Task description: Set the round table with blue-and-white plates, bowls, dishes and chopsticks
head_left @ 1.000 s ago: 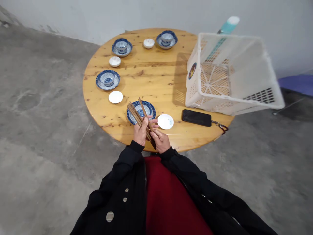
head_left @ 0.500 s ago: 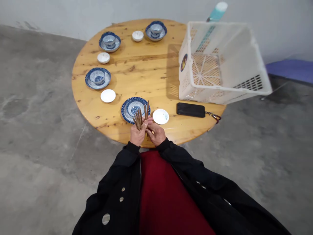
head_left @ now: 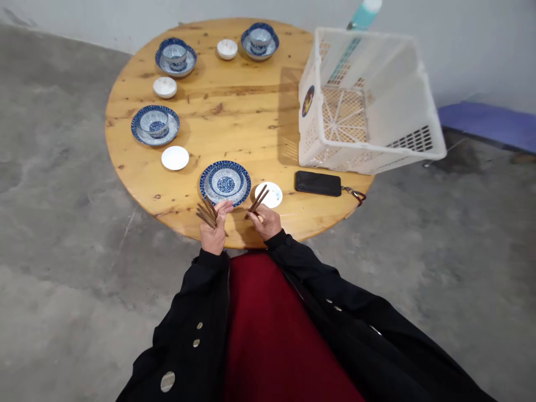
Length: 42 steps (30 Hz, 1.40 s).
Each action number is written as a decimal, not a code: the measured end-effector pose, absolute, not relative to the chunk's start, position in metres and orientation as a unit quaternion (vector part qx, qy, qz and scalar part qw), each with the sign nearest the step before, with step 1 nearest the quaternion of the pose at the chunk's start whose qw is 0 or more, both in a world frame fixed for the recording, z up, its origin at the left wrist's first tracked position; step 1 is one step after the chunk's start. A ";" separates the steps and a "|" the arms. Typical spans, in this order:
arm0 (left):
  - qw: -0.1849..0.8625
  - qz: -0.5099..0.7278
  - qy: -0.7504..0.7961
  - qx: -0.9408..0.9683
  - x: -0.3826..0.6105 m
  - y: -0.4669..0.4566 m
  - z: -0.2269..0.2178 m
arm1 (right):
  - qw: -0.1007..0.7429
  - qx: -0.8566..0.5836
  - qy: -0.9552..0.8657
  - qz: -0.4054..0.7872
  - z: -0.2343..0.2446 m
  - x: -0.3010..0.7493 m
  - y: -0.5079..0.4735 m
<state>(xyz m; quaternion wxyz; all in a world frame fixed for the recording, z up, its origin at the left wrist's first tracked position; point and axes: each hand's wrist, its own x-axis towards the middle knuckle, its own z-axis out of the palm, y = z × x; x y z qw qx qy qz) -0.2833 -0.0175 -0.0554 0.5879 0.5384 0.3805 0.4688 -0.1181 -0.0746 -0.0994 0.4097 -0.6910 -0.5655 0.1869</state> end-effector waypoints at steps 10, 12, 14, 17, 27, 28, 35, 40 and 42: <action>0.598 0.450 0.391 0.535 -0.290 -0.023 -0.060 | 0.394 -0.696 -0.569 0.190 -0.104 -0.116 -0.077; 0.601 0.448 0.393 0.533 -0.290 -0.024 -0.061 | 0.391 -0.700 -0.565 0.193 -0.104 -0.116 -0.078; 0.603 0.449 0.389 0.533 -0.289 -0.024 -0.062 | 0.393 -0.701 -0.564 0.191 -0.103 -0.117 -0.079; 0.597 0.450 0.385 0.541 -0.290 -0.024 -0.064 | 0.395 -0.698 -0.562 0.204 -0.101 -0.119 -0.078; 0.592 0.467 0.418 0.507 -0.302 -0.024 -0.068 | 0.371 -0.775 -0.325 0.395 -0.078 -0.041 -0.049; 0.592 0.466 0.421 0.505 -0.303 -0.025 -0.069 | 0.344 -0.779 -0.300 0.429 -0.077 -0.034 -0.046; 0.587 0.466 0.432 0.502 -0.302 -0.026 -0.072 | 0.222 -0.806 -0.249 0.489 -0.076 -0.032 -0.034; 0.581 0.467 0.443 0.498 -0.301 -0.025 -0.074 | 0.170 -0.820 -0.278 0.470 -0.071 -0.031 -0.030; 0.582 0.462 0.446 0.499 -0.300 -0.024 -0.074 | 0.150 -0.826 -0.286 0.462 -0.068 -0.032 -0.028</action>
